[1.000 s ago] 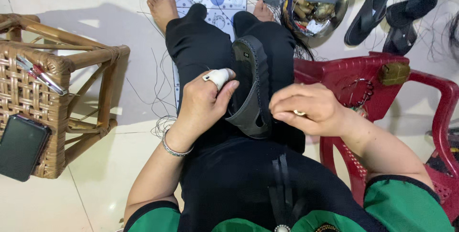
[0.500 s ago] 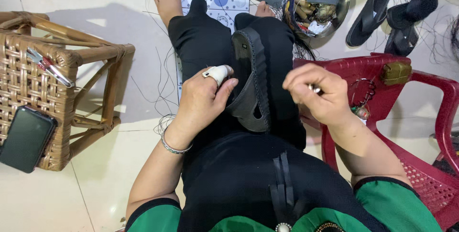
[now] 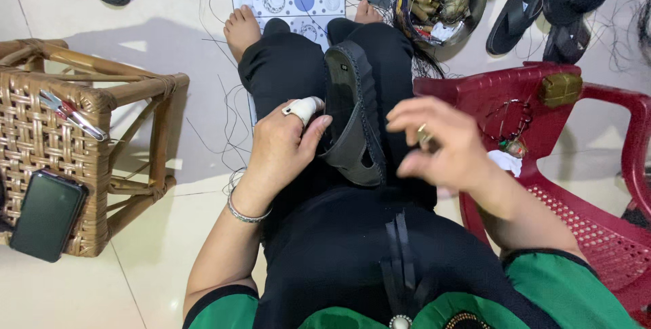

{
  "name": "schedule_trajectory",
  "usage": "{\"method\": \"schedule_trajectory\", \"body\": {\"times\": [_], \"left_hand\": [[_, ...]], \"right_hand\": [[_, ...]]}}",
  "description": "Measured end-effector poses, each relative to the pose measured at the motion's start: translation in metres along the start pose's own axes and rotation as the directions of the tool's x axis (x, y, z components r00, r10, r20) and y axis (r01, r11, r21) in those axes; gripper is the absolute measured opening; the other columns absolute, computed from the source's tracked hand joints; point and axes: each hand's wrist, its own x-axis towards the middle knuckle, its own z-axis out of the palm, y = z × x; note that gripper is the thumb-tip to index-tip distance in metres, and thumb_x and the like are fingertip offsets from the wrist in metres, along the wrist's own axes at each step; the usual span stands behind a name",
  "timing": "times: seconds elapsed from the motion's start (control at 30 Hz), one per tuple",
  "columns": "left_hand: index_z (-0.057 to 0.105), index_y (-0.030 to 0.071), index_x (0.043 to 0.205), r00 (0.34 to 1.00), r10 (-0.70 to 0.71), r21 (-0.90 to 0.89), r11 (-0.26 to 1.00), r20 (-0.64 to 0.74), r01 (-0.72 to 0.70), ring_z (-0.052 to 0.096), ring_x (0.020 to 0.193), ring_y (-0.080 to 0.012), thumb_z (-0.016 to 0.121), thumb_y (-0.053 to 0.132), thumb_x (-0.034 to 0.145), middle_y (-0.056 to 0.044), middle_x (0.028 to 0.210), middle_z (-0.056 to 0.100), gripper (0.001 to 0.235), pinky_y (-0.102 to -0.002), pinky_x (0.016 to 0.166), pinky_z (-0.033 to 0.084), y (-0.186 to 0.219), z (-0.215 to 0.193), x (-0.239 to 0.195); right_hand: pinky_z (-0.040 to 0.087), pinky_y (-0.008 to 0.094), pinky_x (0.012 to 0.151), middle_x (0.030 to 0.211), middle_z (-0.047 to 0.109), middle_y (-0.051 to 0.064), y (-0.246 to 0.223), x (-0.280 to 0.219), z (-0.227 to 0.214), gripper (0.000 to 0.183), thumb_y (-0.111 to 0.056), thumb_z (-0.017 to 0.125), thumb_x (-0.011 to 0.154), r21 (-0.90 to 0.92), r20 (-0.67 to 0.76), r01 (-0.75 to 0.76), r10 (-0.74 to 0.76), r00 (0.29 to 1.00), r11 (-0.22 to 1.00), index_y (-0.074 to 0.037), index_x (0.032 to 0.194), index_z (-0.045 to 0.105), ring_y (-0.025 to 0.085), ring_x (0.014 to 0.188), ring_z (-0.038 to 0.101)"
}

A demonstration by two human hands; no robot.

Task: The person sits on the floor and sews a black sandal using a needle and thread. They hold the sandal on their lap, repeatedly pushing the needle through the sole and pulling the thread to stitch the shoe.

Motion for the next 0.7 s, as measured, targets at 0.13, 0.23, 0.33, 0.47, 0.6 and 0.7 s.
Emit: {"method": "schedule_trajectory", "body": {"times": [0.13, 0.23, 0.33, 0.47, 0.6, 0.7], "left_hand": [[0.075, 0.004, 0.109, 0.999, -0.051, -0.017, 0.999, -0.011, 0.051, 0.073, 0.09, -0.0367, 0.072, 0.024, 0.098, -0.012, 0.092, 0.075, 0.023, -0.041, 0.075, 0.059, -0.003, -0.001, 0.002], [0.076, 0.006, 0.109, 0.998, -0.056, -0.022, 0.998, -0.009, 0.055, 0.074, 0.089, -0.0354, 0.072, 0.024, 0.097, -0.01, 0.093, 0.075, 0.022, -0.04, 0.074, 0.059, -0.004, 0.0, 0.005], [0.075, 0.005, 0.109, 0.998, -0.056, -0.03, 0.998, 0.001, 0.056, 0.074, 0.088, -0.0374, 0.074, 0.023, 0.096, -0.012, 0.092, 0.075, 0.022, -0.042, 0.073, 0.059, -0.002, -0.003, 0.011], [0.073, 0.004, 0.115, 0.995, -0.093, -0.073, 0.993, -0.022, 0.091, 0.073, 0.092, -0.0389, 0.075, 0.021, 0.096, -0.015, 0.096, 0.074, 0.026, -0.044, 0.076, 0.058, -0.003, -0.004, 0.015], [0.074, 0.004, 0.114, 0.992, -0.123, -0.036, 0.992, -0.016, 0.122, 0.073, 0.079, -0.0369, 0.073, 0.023, 0.097, -0.013, 0.086, 0.071, 0.026, -0.041, 0.068, 0.058, -0.002, -0.007, 0.023], [0.074, 0.004, 0.114, 0.99, -0.139, -0.037, 0.99, -0.016, 0.138, 0.073, 0.078, -0.0369, 0.073, 0.024, 0.098, -0.013, 0.084, 0.07, 0.026, -0.041, 0.067, 0.058, -0.001, -0.007, 0.025]], "right_hand": [[0.057, 0.034, 0.064, 0.105, 0.072, 0.015, -0.018, 0.0, 0.014, 0.03, -0.025, 0.084, 0.082, -0.223, 0.067, 0.054, -0.04, 0.997, 0.973, -0.004, 0.101, 0.076, 0.028, 0.074, 0.07], [0.057, 0.033, 0.063, 0.091, 0.074, 0.011, -0.015, 0.002, 0.005, 0.007, -0.008, 0.072, 0.094, -0.054, 0.058, -0.015, 0.018, 0.998, 0.998, -0.004, 0.089, 0.075, 0.025, 0.067, 0.07], [0.052, 0.027, 0.058, 0.072, 0.068, 0.006, -0.006, -0.01, -0.017, 0.017, -0.011, 0.069, 0.096, 0.213, 0.105, -0.136, 0.115, 0.988, 0.967, -0.004, 0.08, 0.07, 0.016, 0.058, 0.061], [0.051, 0.031, 0.067, 0.079, 0.067, 0.008, 0.02, -0.019, -0.031, 0.043, -0.045, 0.088, 0.076, 0.072, 0.078, -0.113, 0.107, 0.991, 0.991, -0.007, 0.084, 0.071, 0.02, 0.068, 0.06], [0.057, 0.039, 0.067, 0.111, 0.069, 0.019, 0.009, -0.008, -0.013, 0.065, -0.036, 0.096, 0.066, -0.237, 0.112, -0.002, 0.029, 0.993, 0.972, -0.001, 0.117, 0.074, 0.026, 0.072, 0.069], [0.053, 0.027, 0.058, 0.096, 0.072, 0.011, 0.007, -0.001, -0.006, 0.006, -0.009, 0.076, 0.091, -0.049, 0.028, -0.039, 0.041, 0.999, 0.998, -0.005, 0.094, 0.08, 0.016, 0.061, 0.063]]}}
